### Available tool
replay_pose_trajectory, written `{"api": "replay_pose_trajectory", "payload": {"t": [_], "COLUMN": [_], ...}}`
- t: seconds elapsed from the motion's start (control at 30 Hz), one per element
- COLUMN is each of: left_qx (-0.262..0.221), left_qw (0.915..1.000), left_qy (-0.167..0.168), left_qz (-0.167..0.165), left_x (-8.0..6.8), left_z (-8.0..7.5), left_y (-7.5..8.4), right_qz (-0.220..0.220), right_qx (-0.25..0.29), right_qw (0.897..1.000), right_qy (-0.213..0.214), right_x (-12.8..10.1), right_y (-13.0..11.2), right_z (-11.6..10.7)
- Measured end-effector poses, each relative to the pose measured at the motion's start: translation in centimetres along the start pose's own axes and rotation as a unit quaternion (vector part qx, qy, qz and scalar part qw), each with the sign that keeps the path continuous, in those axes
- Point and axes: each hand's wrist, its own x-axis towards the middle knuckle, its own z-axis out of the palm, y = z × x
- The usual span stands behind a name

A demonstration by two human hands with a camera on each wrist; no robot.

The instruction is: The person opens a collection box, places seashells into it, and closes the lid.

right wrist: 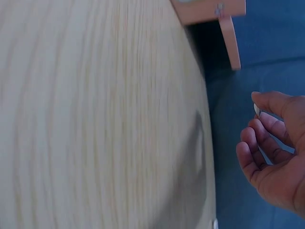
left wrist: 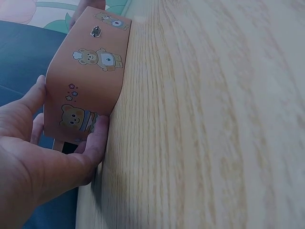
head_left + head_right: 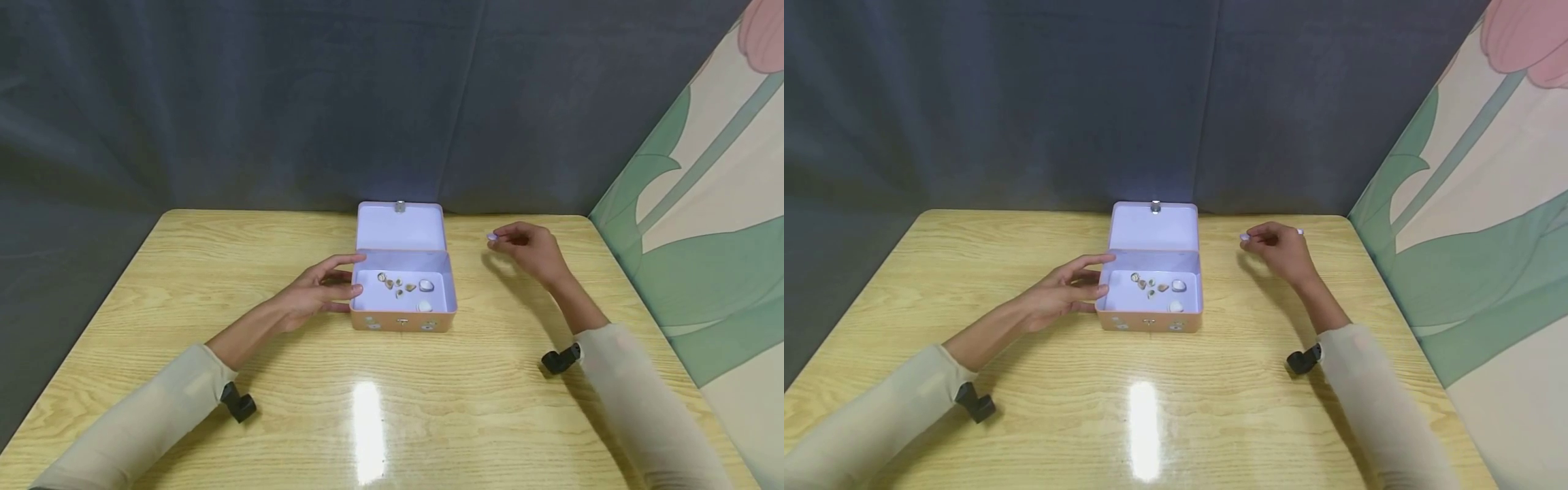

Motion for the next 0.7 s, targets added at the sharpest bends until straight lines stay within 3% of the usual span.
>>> {"api": "replay_pose_trajectory", "payload": {"t": [0.3, 0.7], "left_qx": [0.001, -0.002], "left_qw": [1.0, 1.0], "left_qy": [0.003, 0.006], "left_qz": [-0.003, -0.004], "left_x": [-0.2, -0.2], "left_z": [-0.1, -0.3], "left_y": [0.2, 0.1], "right_qz": [-0.043, -0.051], "right_qx": [-0.004, 0.012], "right_qw": [0.999, 0.998], "right_qy": [-0.015, -0.036], "right_x": [-0.6, -1.0], "right_y": [-3.2, -6.8], "right_z": [2.3, 4.3]}}
